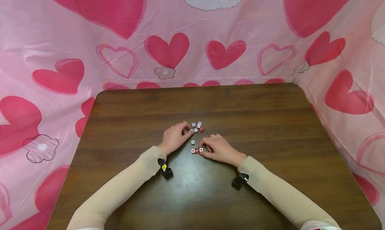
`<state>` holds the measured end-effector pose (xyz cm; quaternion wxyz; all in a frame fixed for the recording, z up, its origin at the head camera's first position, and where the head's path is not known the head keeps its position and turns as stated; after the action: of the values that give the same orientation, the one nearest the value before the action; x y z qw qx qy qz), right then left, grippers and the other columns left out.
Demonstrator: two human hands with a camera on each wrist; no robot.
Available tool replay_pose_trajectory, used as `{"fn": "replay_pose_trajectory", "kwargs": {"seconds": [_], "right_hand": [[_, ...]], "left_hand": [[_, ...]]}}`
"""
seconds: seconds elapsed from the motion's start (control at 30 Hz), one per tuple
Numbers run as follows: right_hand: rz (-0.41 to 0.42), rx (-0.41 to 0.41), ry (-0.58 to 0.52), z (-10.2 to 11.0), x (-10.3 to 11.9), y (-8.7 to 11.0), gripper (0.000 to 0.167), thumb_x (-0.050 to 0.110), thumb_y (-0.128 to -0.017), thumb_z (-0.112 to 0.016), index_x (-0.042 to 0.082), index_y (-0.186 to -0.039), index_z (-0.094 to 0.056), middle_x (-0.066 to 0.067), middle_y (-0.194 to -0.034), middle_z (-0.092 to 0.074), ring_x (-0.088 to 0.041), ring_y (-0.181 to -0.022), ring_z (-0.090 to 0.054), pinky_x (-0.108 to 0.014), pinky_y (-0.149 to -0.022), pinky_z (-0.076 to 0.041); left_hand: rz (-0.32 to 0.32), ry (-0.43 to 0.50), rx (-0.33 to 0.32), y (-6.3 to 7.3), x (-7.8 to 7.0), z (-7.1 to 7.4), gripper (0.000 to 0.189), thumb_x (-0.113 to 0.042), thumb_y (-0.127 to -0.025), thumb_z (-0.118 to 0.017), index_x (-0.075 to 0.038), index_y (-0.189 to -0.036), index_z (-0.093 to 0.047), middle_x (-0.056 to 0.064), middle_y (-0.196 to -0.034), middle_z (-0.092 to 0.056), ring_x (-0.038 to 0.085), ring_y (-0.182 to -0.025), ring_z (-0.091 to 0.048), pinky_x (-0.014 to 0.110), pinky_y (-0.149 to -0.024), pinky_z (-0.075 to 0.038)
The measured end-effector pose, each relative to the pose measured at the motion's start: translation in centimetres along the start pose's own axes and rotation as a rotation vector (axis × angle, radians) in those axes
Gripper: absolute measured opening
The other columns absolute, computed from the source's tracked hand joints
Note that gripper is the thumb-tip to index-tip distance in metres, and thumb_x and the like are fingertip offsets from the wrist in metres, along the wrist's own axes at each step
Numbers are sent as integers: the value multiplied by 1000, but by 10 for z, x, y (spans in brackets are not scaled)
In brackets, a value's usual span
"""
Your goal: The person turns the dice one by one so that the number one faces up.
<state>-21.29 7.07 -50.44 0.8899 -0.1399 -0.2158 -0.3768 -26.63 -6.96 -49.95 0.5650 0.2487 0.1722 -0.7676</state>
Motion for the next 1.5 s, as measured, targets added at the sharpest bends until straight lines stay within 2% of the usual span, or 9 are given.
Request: {"fn": "replay_pose_trajectory", "kwargs": {"seconds": [0.17, 0.3, 0.47, 0.67, 0.8, 0.87, 1.03, 1.23, 1.5], "right_hand": [[10, -8, 8, 0, 2, 1, 18, 39, -96, -76, 26, -103, -66, 16, -67, -42, -5, -68, -39, -31, -77, -35], [13, -10, 9, 1, 4, 0, 19, 39, -95, -76, 25, -103, -66, 16, -67, -42, -5, -68, -39, -32, -77, -35], [6, -7, 9, 2, 4, -1, 17, 37, -96, -76, 24, -103, -67, 15, -66, -43, -6, -68, -40, -32, -77, -35], [3, 2, 8, 0, 3, -1, 17, 37, -96, -75, 24, -104, -67, 15, -66, -43, -6, -69, -40, -32, -79, -35], [3, 0, 2, 0, 3, -1, 18, 36, -96, -76, 24, -105, -67, 15, -66, -43, -7, -69, -40, -33, -79, -36], [1, -5, 1, 0, 2, -1, 18, 36, -96, -76, 23, -104, -67, 15, -66, -42, -7, -69, -40, -33, -79, -36], [0, -17, 3, 2, 1, -1, 18, 36, -95, -78, 24, -103, -66, 15, -66, -42, -7, -69, -40, -32, -78, -36], [12, -25, 5, 2, 2, -1, 18, 37, -95, -77, 25, -103, -66, 16, -65, -42, -5, -68, -38, -32, -79, -37], [10, -28, 5, 2, 1, 0, 18, 37, -95, -77, 26, -102, -65, 16, -65, -42, -5, -67, -38, -33, -79, -37]], "left_hand": [[-44, 9, 19, 2, 2, -1, 16, -38, -101, -70, -25, -110, -72, -9, -87, -65, 9, -72, -57, 34, -65, -42], [-71, 89, 49, 7, 5, 1, 15, -29, -98, -74, -20, -109, -72, -7, -87, -66, 9, -73, -56, 32, -68, -45], [-62, 168, 26, 11, 9, 4, 19, -29, -98, -75, -14, -109, -72, -4, -84, -67, 9, -69, -56, 32, -69, -47], [-9, 75, 2, 10, 10, 2, 21, -41, -101, -68, -21, -107, -71, -7, -83, -65, 9, -67, -56, 34, -65, -45], [-12, 46, 17, 8, 8, 2, 13, -32, -99, -70, -23, -108, -71, -8, -85, -64, 10, -69, -56, 35, -64, -44], [-30, 53, 30, 8, 7, 2, 16, -28, -96, -72, -22, -111, -71, -8, -86, -64, 10, -70, -56, 35, -65, -45], [-61, 128, 37, 7, 8, 2, 23, -28, -95, -76, -15, -113, -69, -6, -84, -66, 10, -70, -58, 34, -71, -47], [-74, 174, 16, 7, 10, 4, 18, -20, -94, -77, -10, -107, -68, -4, -79, -66, 10, -68, -56, 32, -71, -47], [-18, 268, -9, 10, 20, 7, 18, -28, -99, -73, -11, -104, -69, -2, -79, -64, 12, -69, -57, 30, -67, -48]]}}
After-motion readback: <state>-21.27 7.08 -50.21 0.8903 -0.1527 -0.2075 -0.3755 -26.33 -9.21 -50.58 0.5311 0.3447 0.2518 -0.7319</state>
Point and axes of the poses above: each hand's wrist, its own y-axis away from the middle knuckle, its own z-axis out of the back of the hand, x = y × z, the point moved 10 cm from there along -y, towards the middle knuckle
